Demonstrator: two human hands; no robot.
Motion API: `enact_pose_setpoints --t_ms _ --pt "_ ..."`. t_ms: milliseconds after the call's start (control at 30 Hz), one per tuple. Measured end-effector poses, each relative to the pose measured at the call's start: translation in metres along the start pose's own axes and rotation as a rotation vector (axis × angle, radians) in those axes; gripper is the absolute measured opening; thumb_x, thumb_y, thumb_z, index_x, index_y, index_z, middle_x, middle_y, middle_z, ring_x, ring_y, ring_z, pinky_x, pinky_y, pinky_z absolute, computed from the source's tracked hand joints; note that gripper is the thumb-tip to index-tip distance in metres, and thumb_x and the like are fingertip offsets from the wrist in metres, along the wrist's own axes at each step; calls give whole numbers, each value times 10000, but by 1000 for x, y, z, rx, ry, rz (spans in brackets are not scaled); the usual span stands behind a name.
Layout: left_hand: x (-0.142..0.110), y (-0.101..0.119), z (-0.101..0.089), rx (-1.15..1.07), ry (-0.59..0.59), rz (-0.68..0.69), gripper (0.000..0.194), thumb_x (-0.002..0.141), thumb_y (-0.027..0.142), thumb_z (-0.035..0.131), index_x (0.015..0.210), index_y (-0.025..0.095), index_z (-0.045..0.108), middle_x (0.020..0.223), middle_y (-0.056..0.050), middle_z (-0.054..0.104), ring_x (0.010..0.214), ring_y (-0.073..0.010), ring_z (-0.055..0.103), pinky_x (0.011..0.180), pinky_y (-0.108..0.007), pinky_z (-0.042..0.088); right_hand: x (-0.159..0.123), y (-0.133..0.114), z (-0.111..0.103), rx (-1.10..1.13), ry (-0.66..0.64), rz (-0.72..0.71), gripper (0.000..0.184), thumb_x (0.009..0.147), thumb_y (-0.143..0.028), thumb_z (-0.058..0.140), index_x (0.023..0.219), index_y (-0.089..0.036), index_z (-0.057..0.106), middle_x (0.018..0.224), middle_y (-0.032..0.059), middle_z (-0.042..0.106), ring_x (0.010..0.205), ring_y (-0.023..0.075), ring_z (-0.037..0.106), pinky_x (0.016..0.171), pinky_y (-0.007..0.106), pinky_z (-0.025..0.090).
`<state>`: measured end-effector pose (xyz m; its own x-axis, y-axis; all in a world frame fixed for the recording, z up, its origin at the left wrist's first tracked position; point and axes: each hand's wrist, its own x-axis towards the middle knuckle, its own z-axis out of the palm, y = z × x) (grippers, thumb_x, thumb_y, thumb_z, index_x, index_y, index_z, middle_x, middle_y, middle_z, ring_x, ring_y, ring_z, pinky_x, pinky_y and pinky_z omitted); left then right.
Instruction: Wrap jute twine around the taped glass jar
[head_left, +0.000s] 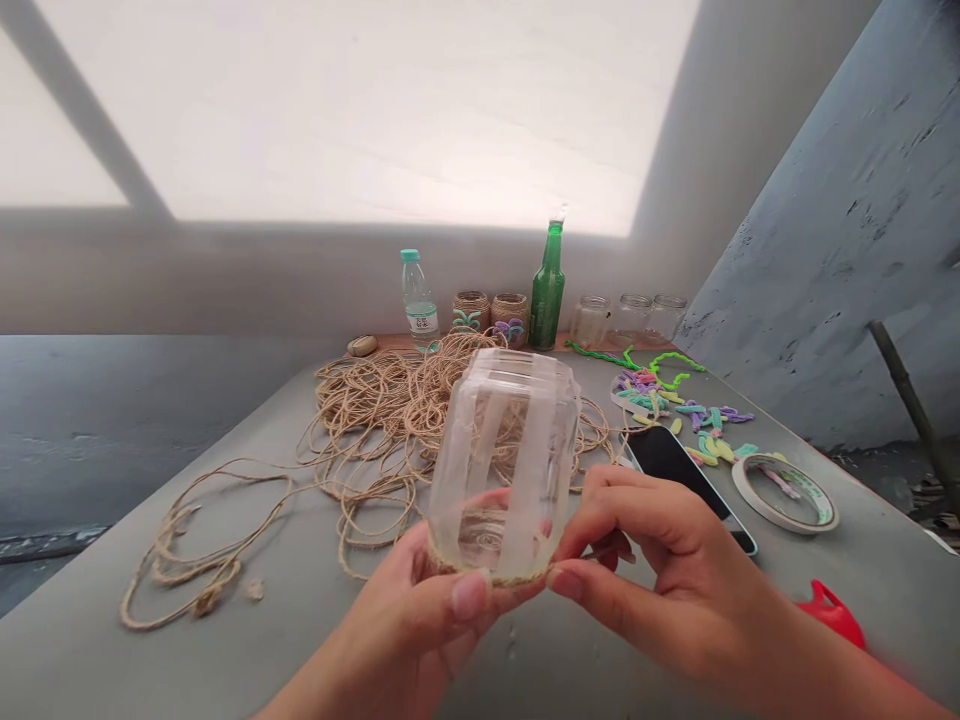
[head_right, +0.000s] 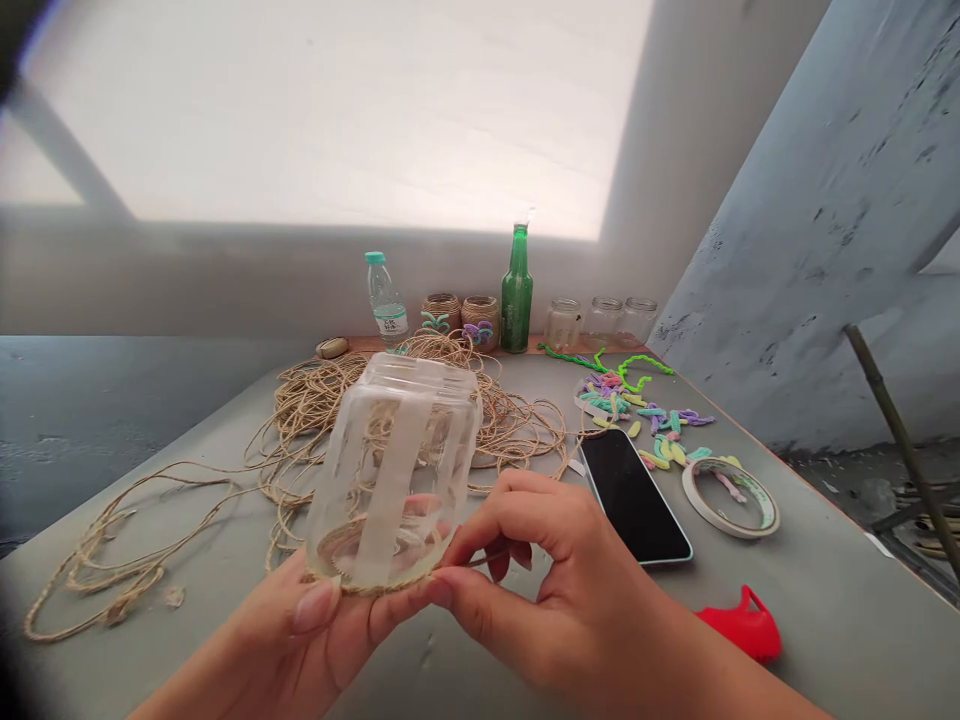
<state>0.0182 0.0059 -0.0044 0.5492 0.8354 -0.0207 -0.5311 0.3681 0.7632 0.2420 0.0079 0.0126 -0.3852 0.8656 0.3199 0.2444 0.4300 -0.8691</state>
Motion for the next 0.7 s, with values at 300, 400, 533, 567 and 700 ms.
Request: enact_pose_setpoints --t_ms 300,400,533,567,700 --pt "-4 0 6 33 -13 53 423 862 466 791 1193 208 833 1149 -79 826 1230 -353 685 1097 -435 511 3 -2 -4 122 -115 94 262 999 -405 723 887 -191 823 828 40 706 791 173 606 764 320 466" --pt "-5 -1 2 45 1 30 429 840 451 807 1196 214 829 1192 -91 810 1184 -334 690 1037 -408 531 4 -3 -3 95 -114 120 273 983 -422 746 853 -190 802 835 35 716 787 171 588 755 318 447" --pt "-6 -1 -3 16 5 9 478 808 433 843 1241 234 813 1258 -85 792 1218 -332 670 975 -390 545 7 -1 -2 130 -62 227 322 875 -451 866 776 -184 715 749 -5 647 716 143 496 663 287 384" --pt "-6 -1 -3 15 8 6 477 802 439 849 1231 234 818 1245 -84 795 1213 -337 670 972 -396 543 8 1 -2 163 -60 258 339 838 -451 901 787 -183 701 752 -13 632 708 136 477 651 280 374" --pt "-5 -2 1 23 -7 2 491 798 495 845 1219 242 824 1216 -80 798 1184 -356 677 953 -410 532 8 8 -1 340 -47 340 556 766 -450 965 1190 -233 678 840 -34 584 752 138 504 704 275 411"
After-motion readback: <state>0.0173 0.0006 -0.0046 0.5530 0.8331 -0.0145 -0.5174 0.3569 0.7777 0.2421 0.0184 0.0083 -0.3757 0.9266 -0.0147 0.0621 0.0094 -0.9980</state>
